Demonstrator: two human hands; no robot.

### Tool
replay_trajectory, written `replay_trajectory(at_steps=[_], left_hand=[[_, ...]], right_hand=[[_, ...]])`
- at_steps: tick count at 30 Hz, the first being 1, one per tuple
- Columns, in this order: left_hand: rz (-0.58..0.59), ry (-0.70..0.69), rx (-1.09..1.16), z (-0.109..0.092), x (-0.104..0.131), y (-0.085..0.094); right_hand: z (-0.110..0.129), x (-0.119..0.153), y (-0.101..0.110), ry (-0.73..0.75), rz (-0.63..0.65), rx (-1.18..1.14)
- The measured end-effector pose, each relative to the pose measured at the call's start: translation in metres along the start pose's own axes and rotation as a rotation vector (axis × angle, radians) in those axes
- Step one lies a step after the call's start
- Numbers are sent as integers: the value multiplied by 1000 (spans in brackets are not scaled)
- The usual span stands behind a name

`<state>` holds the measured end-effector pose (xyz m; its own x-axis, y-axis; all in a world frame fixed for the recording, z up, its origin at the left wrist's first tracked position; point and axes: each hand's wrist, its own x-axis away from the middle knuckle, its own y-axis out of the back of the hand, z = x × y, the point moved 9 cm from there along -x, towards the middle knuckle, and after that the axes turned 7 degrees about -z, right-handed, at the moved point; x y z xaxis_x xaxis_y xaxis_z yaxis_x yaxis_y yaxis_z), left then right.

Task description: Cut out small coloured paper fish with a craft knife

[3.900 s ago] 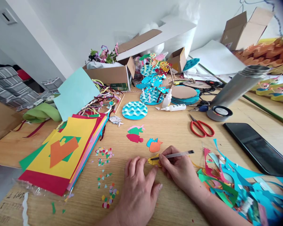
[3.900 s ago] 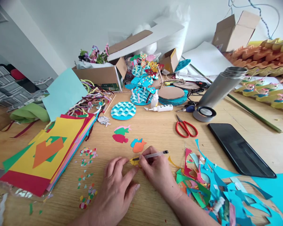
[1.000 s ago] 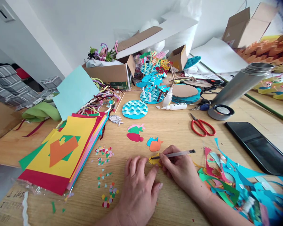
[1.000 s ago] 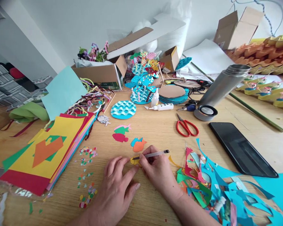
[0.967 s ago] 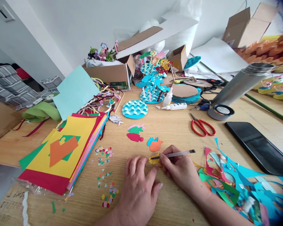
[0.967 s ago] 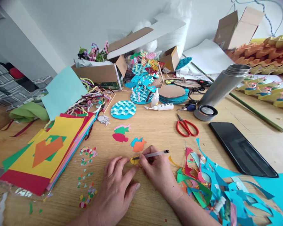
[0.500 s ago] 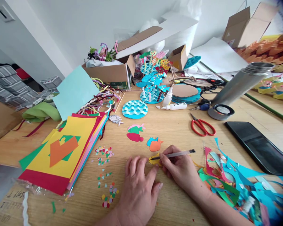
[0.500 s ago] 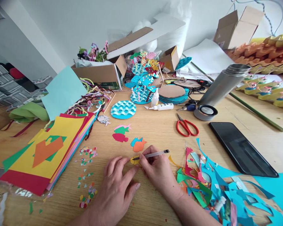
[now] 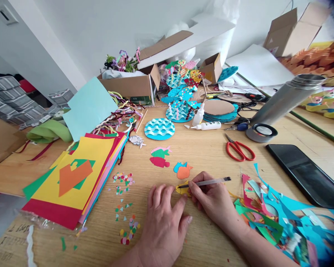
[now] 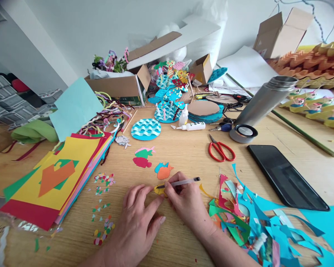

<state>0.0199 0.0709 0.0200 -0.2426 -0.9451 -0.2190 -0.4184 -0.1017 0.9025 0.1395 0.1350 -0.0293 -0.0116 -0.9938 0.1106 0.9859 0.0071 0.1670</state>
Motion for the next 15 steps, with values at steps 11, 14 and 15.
replay_trajectory(at_steps=[11,14,15], left_hand=[[-5,-5,7,1,0,0],[-8,-2,6,1,0,0],[-6,0,6,1,0,0]], right_hand=[[0,0,-1,13,3,-13],[-2,0,0,4,-6,-21],[-2,0,0,4,-8,-21]])
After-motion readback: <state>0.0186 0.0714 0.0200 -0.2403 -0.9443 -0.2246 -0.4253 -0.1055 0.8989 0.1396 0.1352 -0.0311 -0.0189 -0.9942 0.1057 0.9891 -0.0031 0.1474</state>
